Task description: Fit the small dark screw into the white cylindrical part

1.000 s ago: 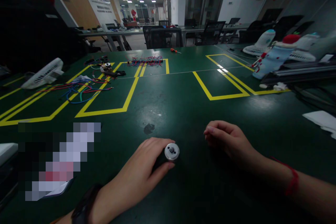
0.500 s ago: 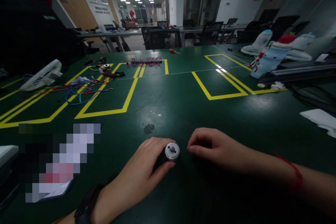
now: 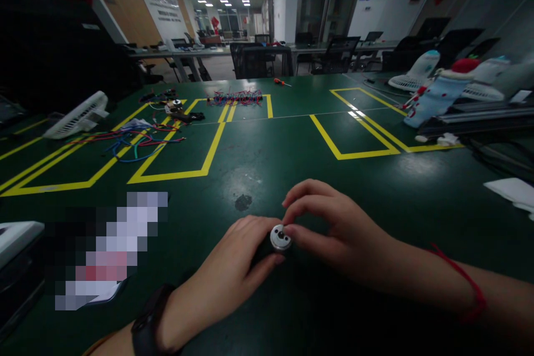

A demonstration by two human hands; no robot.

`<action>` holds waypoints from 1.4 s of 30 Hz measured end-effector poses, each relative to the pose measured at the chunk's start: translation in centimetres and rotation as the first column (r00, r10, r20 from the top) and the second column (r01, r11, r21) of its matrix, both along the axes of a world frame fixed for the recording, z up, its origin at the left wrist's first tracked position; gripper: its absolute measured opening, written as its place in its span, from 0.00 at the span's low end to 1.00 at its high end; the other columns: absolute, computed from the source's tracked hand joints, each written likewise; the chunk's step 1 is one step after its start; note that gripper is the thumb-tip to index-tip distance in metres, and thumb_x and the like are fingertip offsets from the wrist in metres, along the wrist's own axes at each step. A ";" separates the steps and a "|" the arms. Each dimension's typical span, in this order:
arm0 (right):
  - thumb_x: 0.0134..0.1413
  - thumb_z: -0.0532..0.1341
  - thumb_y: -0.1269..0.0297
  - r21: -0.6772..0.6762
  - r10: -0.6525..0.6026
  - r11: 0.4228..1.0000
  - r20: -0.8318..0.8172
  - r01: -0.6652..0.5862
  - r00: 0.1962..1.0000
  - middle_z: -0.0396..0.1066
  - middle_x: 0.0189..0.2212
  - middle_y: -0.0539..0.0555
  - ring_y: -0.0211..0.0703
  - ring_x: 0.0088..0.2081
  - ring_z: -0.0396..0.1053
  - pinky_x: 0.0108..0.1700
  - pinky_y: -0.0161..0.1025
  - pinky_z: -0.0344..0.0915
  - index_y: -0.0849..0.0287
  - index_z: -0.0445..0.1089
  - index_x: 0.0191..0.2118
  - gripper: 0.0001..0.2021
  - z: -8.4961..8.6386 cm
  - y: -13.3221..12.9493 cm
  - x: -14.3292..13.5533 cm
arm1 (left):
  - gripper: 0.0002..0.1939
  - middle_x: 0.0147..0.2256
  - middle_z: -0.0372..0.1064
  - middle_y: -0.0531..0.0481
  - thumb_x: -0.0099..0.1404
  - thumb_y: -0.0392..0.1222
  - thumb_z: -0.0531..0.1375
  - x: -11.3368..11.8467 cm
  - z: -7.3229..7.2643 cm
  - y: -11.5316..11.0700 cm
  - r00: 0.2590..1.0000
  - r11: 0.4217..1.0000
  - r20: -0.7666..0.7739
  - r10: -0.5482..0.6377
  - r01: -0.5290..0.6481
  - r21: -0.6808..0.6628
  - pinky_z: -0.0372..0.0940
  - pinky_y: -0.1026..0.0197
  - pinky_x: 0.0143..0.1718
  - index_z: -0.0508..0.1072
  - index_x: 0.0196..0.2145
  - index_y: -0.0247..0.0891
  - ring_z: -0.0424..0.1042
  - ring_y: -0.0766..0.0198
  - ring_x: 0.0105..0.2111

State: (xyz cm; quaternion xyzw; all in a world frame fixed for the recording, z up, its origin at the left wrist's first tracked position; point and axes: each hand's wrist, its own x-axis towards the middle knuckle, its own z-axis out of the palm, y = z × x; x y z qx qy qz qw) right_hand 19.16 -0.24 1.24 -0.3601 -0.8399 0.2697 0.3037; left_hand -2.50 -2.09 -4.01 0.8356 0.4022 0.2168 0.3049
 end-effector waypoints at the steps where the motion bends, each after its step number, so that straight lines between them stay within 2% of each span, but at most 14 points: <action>1: 0.56 0.63 0.67 -0.010 -0.018 1.000 -0.024 0.018 1.000 0.70 0.41 0.54 0.43 0.44 0.68 0.46 0.41 0.65 0.57 0.72 0.37 0.03 -0.1 0.0 0.5 | 0.19 0.50 0.66 0.50 0.66 0.36 0.60 0.0 0.0 0.0 1.000 1.000 -0.001 -0.003 0.003 0.001 0.61 0.51 0.53 0.63 0.52 0.46 0.65 0.55 0.49; 4: 0.55 0.64 0.68 -0.037 -0.070 0.997 0.041 0.072 0.997 0.70 0.41 0.54 0.45 0.44 0.67 0.46 0.42 0.66 0.57 0.73 0.36 0.03 -1.2 -0.2 2.3 | 0.19 0.50 0.66 0.50 0.66 0.36 0.60 0.0 0.0 0.0 1.000 1.000 -0.014 -0.007 0.007 0.008 0.60 0.50 0.53 0.63 0.53 0.47 0.65 0.55 0.50; 7: 0.54 0.63 0.69 -0.067 -0.033 0.997 0.180 0.045 0.983 0.70 0.42 0.56 0.47 0.45 0.67 0.47 0.46 0.65 0.56 0.74 0.37 0.04 -3.1 -0.5 3.8 | 0.19 0.50 0.67 0.50 0.66 0.36 0.60 0.0 0.0 0.0 1.000 1.000 -0.028 0.005 -0.005 0.008 0.60 0.50 0.52 0.62 0.53 0.48 0.65 0.55 0.50; 11: 0.55 0.63 0.68 -0.097 -0.015 0.995 0.216 0.037 0.976 0.69 0.44 0.56 0.49 0.48 0.64 0.49 0.48 0.65 0.56 0.74 0.37 0.04 -4.8 -0.7 4.6 | 0.19 0.50 0.66 0.49 0.67 0.38 0.59 0.0 0.0 -0.1 0.999 1.000 -0.038 0.012 -0.012 0.006 0.61 0.49 0.52 0.62 0.54 0.48 0.65 0.54 0.50; 19: 0.55 0.63 0.66 -0.179 -0.013 0.983 0.151 0.041 0.988 0.67 0.47 0.56 0.49 0.51 0.63 0.52 0.49 0.64 0.55 0.73 0.39 0.05 -4.3 -0.8 4.9 | 0.20 0.51 0.65 0.49 0.68 0.39 0.58 -0.1 -0.1 -0.1 0.998 1.000 -0.062 0.018 -0.018 -0.007 0.62 0.49 0.53 0.60 0.55 0.50 0.64 0.54 0.51; 24: 0.51 0.66 0.68 -0.195 -0.021 0.980 0.105 0.041 0.994 0.67 0.48 0.56 0.50 0.51 0.64 0.52 0.49 0.64 0.55 0.73 0.40 0.09 -4.3 -1.0 4.8 | 0.20 0.51 0.65 0.48 0.68 0.38 0.59 -0.2 -0.2 -0.1 0.998 1.000 -0.066 0.016 -0.017 -0.002 0.62 0.48 0.52 0.61 0.55 0.49 0.65 0.53 0.50; 27: 0.51 0.65 0.68 -0.236 -0.069 0.969 0.008 0.069 0.998 0.68 0.46 0.55 0.49 0.49 0.65 0.51 0.48 0.64 0.55 0.72 0.38 0.07 -4.4 -0.9 4.9 | 0.20 0.51 0.65 0.50 0.68 0.38 0.59 -0.2 -0.1 0.0 0.997 1.000 -0.071 0.013 -0.013 0.003 0.62 0.48 0.52 0.61 0.55 0.50 0.65 0.54 0.50; 29: 0.55 0.63 0.65 -0.348 -0.201 0.925 -0.112 0.151 0.973 0.70 0.41 0.54 0.46 0.45 0.67 0.47 0.45 0.65 0.56 0.70 0.36 0.03 -4.5 -0.6 5.2 | 0.20 0.51 0.65 0.51 0.68 0.38 0.58 -0.3 0.0 0.0 0.997 1.000 -0.073 0.007 -0.007 0.000 0.62 0.50 0.53 0.61 0.55 0.50 0.65 0.55 0.50; 31: 0.58 0.61 0.60 -0.519 -0.386 0.825 -0.229 0.223 0.894 0.70 0.36 0.53 0.44 0.39 0.69 0.42 0.42 0.66 0.57 0.69 0.35 0.07 -4.6 -0.2 5.5 | 0.20 0.51 0.65 0.52 0.68 0.39 0.58 -0.3 0.0 0.0 0.997 1.000 -0.072 0.005 -0.005 -0.003 0.62 0.50 0.53 0.60 0.55 0.50 0.65 0.56 0.51; 34: 0.56 0.62 0.55 -0.722 -0.587 0.663 -0.338 0.197 0.736 0.71 0.32 0.52 0.42 0.34 0.69 0.38 0.40 0.66 0.57 0.69 0.35 0.11 -4.7 0.3 5.9 | 0.19 0.51 0.65 0.52 0.68 0.39 0.58 -0.3 0.0 0.0 0.998 1.000 -0.070 0.002 -0.002 -0.002 0.61 0.51 0.54 0.60 0.55 0.51 0.64 0.57 0.51; 36: 0.56 0.62 0.54 -0.768 -0.632 0.620 -0.367 0.162 0.683 0.71 0.31 0.52 0.42 0.34 0.70 0.38 0.40 0.66 0.58 0.69 0.35 0.11 -4.6 0.5 6.1 | 0.20 0.51 0.65 0.52 0.68 0.39 0.58 -0.3 0.0 -0.1 0.998 1.000 -0.069 0.002 -0.002 -0.004 0.61 0.51 0.54 0.59 0.55 0.50 0.64 0.57 0.51; 39: 0.57 0.61 0.54 -0.733 -0.596 0.653 -0.344 0.189 0.725 0.71 0.32 0.52 0.42 0.35 0.70 0.38 0.40 0.67 0.58 0.70 0.35 0.11 -4.3 0.5 6.0 | 0.21 0.52 0.64 0.51 0.68 0.38 0.58 -0.3 0.0 -0.1 0.998 1.000 -0.070 -0.002 0.002 -0.011 0.60 0.50 0.54 0.59 0.56 0.50 0.64 0.56 0.51; 40: 0.59 0.60 0.55 -0.694 -0.544 0.688 -0.303 0.210 0.782 0.71 0.32 0.52 0.42 0.35 0.69 0.38 0.40 0.67 0.58 0.70 0.36 0.11 -4.2 0.3 5.9 | 0.20 0.52 0.64 0.51 0.68 0.38 0.58 -0.3 0.0 -0.2 0.997 1.000 -0.071 -0.004 0.003 -0.013 0.60 0.50 0.54 0.59 0.55 0.50 0.64 0.56 0.51; 42: 0.59 0.59 0.58 -0.551 -0.362 0.807 -0.174 0.214 0.916 0.70 0.35 0.53 0.43 0.37 0.69 0.40 0.41 0.67 0.58 0.71 0.37 0.09 -4.0 -0.1 5.6 | 0.20 0.52 0.64 0.51 0.68 0.37 0.58 -0.3 0.0 -0.2 0.997 1.000 -0.072 0.000 -0.001 -0.017 0.60 0.50 0.54 0.59 0.55 0.50 0.63 0.57 0.51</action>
